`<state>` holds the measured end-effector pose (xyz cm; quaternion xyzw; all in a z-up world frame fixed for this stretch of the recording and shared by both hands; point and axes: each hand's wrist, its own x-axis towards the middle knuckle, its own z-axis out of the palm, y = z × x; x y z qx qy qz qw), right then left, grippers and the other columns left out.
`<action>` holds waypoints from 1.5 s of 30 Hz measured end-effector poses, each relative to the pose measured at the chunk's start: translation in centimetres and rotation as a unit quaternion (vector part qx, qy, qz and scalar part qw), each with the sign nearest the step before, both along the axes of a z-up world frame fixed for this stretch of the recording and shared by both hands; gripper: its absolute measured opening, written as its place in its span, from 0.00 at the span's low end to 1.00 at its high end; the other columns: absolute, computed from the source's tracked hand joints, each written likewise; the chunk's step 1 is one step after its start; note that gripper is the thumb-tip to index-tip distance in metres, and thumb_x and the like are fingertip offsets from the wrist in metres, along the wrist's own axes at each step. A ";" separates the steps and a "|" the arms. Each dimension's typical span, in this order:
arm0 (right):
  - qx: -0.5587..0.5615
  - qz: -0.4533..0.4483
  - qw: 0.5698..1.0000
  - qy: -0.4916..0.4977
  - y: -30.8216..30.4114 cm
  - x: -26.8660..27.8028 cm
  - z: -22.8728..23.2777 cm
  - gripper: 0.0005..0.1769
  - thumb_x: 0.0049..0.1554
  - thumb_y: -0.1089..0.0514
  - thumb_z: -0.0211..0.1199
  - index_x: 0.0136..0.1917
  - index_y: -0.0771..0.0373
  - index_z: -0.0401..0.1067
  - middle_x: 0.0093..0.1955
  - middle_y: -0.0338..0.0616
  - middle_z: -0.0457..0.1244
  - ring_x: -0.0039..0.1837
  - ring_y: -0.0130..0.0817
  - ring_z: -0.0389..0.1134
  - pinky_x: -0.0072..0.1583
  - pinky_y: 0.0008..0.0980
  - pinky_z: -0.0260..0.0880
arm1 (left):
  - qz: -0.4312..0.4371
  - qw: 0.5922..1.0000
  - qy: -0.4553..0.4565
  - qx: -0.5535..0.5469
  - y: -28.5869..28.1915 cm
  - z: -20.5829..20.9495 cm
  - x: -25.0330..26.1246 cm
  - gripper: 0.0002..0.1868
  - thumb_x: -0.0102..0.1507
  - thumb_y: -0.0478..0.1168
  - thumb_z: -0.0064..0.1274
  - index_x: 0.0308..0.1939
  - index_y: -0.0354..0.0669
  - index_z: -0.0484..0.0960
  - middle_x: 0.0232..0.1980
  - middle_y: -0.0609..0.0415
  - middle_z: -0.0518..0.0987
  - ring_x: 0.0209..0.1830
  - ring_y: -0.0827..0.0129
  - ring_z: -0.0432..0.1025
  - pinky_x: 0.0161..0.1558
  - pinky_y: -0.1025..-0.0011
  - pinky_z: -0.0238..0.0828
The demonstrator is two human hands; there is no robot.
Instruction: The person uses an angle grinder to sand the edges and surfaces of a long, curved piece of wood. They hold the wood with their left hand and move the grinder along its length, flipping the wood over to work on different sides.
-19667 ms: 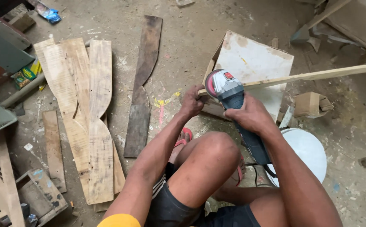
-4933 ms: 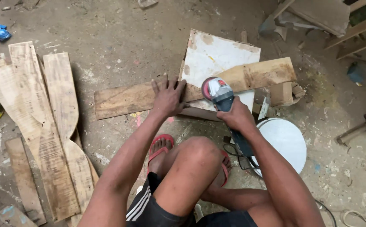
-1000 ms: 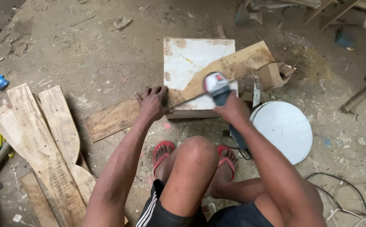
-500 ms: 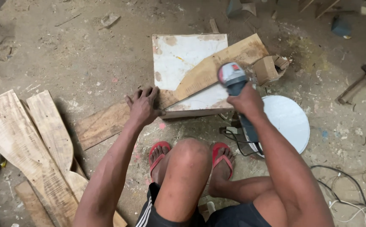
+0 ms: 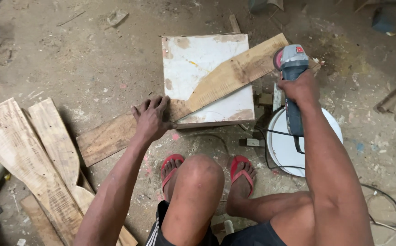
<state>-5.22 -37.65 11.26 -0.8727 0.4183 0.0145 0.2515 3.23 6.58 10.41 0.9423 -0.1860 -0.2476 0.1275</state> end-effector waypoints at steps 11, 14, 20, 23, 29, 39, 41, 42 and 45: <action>0.063 0.050 0.997 0.020 4.5 1.9 1.6 0.44 0.41 0.43 0.75 0.64 0.69 0.67 0.62 0.65 0.66 0.67 0.63 0.66 0.64 0.57 0.67 | -0.008 1.000 -0.008 0.016 -0.4 0.7 0.1 0.52 0.54 0.53 0.68 0.79 0.60 0.58 0.77 0.54 0.60 0.77 0.42 0.52 0.68 0.23 0.35; 0.042 0.022 0.999 0.020 2.4 1.5 0.1 0.44 0.42 0.43 0.77 0.64 0.71 0.66 0.62 0.66 0.65 0.67 0.64 0.65 0.64 0.57 0.67 | -0.002 1.000 0.005 0.009 0.0 0.4 -0.2 0.53 0.53 0.53 0.69 0.79 0.60 0.58 0.78 0.54 0.60 0.78 0.41 0.51 0.69 0.21 0.34; 0.087 0.055 0.994 0.039 6.7 2.1 2.7 0.42 0.42 0.46 0.76 0.61 0.75 0.69 0.64 0.68 0.65 0.69 0.65 0.64 0.66 0.60 0.67 | -0.002 1.000 0.010 0.011 0.1 -0.1 0.1 0.54 0.53 0.55 0.69 0.79 0.62 0.57 0.78 0.55 0.60 0.79 0.43 0.50 0.69 0.22 0.33; 0.105 0.086 0.988 0.074 8.2 2.2 2.4 0.41 0.41 0.45 0.74 0.61 0.73 0.70 0.63 0.65 0.66 0.68 0.63 0.66 0.65 0.59 0.68 | -0.008 1.000 0.016 0.019 0.2 -0.1 0.0 0.54 0.53 0.56 0.69 0.79 0.62 0.57 0.78 0.54 0.60 0.79 0.44 0.50 0.69 0.23 0.35; 0.092 0.078 0.991 0.063 5.7 2.3 2.0 0.41 0.45 0.45 0.71 0.64 0.71 0.67 0.62 0.66 0.66 0.67 0.64 0.67 0.63 0.61 0.68 | -0.005 1.000 0.018 0.022 0.1 0.0 0.4 0.54 0.53 0.56 0.69 0.79 0.61 0.57 0.77 0.54 0.61 0.78 0.43 0.50 0.69 0.22 0.35; -0.015 -0.020 0.998 -0.058 -6.9 1.6 -4.0 0.28 0.39 0.49 0.75 0.51 0.65 0.77 0.47 0.58 0.70 0.54 0.59 0.73 0.47 0.56 0.73 | 0.012 1.000 0.023 0.017 -0.4 0.3 0.1 0.54 0.53 0.58 0.68 0.79 0.61 0.57 0.77 0.55 0.61 0.78 0.45 0.50 0.70 0.23 0.31; -0.009 -0.045 0.997 -0.060 -8.0 1.0 -4.3 0.30 0.40 0.49 0.75 0.53 0.66 0.75 0.48 0.59 0.70 0.55 0.60 0.72 0.50 0.56 0.73 | 0.014 0.999 0.022 0.020 -0.5 0.0 0.1 0.54 0.52 0.59 0.68 0.79 0.61 0.57 0.77 0.55 0.60 0.78 0.45 0.50 0.70 0.23 0.31; -0.001 -0.069 0.996 -0.059 -8.4 0.4 -4.4 0.33 0.40 0.49 0.75 0.54 0.67 0.72 0.49 0.61 0.69 0.57 0.61 0.72 0.52 0.56 0.72 | 0.016 0.999 0.025 0.026 -0.4 -0.1 0.0 0.55 0.52 0.59 0.68 0.79 0.61 0.57 0.77 0.56 0.60 0.78 0.45 0.49 0.70 0.23 0.31; -0.029 -0.093 0.994 -0.044 -8.3 -0.4 -3.2 0.33 0.42 0.47 0.75 0.55 0.68 0.72 0.49 0.61 0.69 0.57 0.62 0.72 0.54 0.58 0.72 | 0.020 0.999 0.025 0.000 -0.4 0.2 0.2 0.53 0.53 0.57 0.69 0.79 0.58 0.59 0.76 0.53 0.61 0.78 0.42 0.49 0.70 0.22 0.33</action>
